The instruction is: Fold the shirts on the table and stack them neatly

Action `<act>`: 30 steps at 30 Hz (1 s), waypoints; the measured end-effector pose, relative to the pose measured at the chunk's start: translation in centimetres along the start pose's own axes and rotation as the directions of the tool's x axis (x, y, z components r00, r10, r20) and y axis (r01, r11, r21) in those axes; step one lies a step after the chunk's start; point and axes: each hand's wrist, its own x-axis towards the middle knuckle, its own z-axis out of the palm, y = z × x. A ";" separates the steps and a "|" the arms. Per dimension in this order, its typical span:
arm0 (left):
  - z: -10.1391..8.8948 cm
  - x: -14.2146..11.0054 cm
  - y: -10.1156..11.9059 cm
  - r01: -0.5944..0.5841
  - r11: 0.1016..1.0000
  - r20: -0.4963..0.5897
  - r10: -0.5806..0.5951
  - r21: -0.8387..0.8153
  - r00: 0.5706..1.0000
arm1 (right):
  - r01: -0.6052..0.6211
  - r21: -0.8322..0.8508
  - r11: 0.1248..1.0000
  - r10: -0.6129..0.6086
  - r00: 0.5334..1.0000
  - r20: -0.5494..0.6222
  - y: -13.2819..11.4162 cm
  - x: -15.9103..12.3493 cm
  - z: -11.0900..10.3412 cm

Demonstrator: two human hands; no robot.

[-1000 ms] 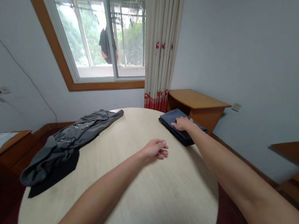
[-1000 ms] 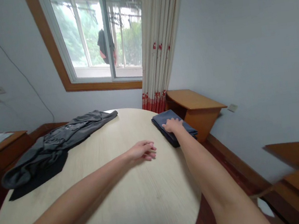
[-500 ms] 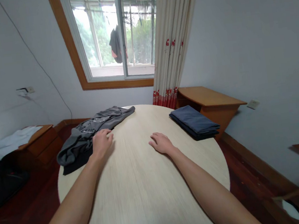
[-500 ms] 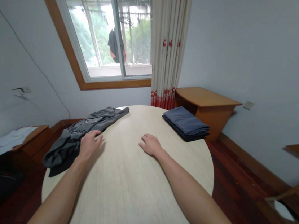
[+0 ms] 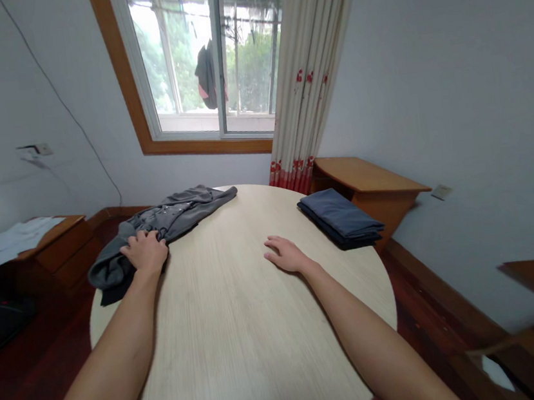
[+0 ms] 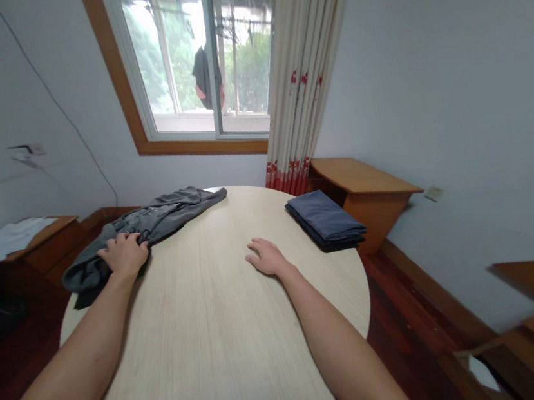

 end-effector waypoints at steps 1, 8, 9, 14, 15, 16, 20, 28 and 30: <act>0.2 0.1 -0.1 0.000 1.000 -0.014 0.000 -0.013 1.000 | 0.000 0.000 1.000 0.000 1.000 0.001 0.0 0.0 0.0; -1.3 0.1 1.0 -0.017 0.963 -0.264 -0.057 -0.270 0.963 | 0.000 0.003 1.000 0.000 1.000 0.004 -0.2 0.0 -0.4; -1.9 -0.3 1.7 -0.079 0.943 -0.326 -0.032 -0.322 0.945 | -0.003 0.004 1.000 0.003 1.000 0.005 -0.2 0.0 -0.5; -4.6 -3.8 6.8 -0.444 0.757 -0.487 0.191 -0.479 0.852 | -0.004 0.060 0.998 0.007 0.999 -0.051 -0.9 -0.1 -0.6; -4.8 -4.8 7.8 -0.478 0.714 -0.469 0.234 -0.512 0.852 | -0.003 0.094 0.996 0.010 0.997 -0.071 -1.1 -0.1 -0.6; -4.8 -5.8 8.6 -0.511 0.663 -0.435 0.296 -0.547 0.850 | 0.000 0.140 0.990 0.013 0.996 -0.090 -1.3 -0.1 -0.6; -3.5 -9.1 11.0 -0.669 0.342 -0.330 0.669 -0.660 0.667 | 0.070 0.395 0.916 -0.022 0.992 -0.124 -2.3 -0.2 -0.4; -2.9 -12.8 13.4 -0.725 -0.049 -0.401 0.857 -0.687 0.322 | 0.262 0.503 0.824 -0.218 0.965 -0.146 -3.5 -0.3 -0.7; -3.9 -12.9 13.4 -0.731 -0.051 -0.407 0.856 -0.681 0.320 | 0.245 0.471 0.847 -0.165 0.965 -0.206 -2.9 -0.2 -1.1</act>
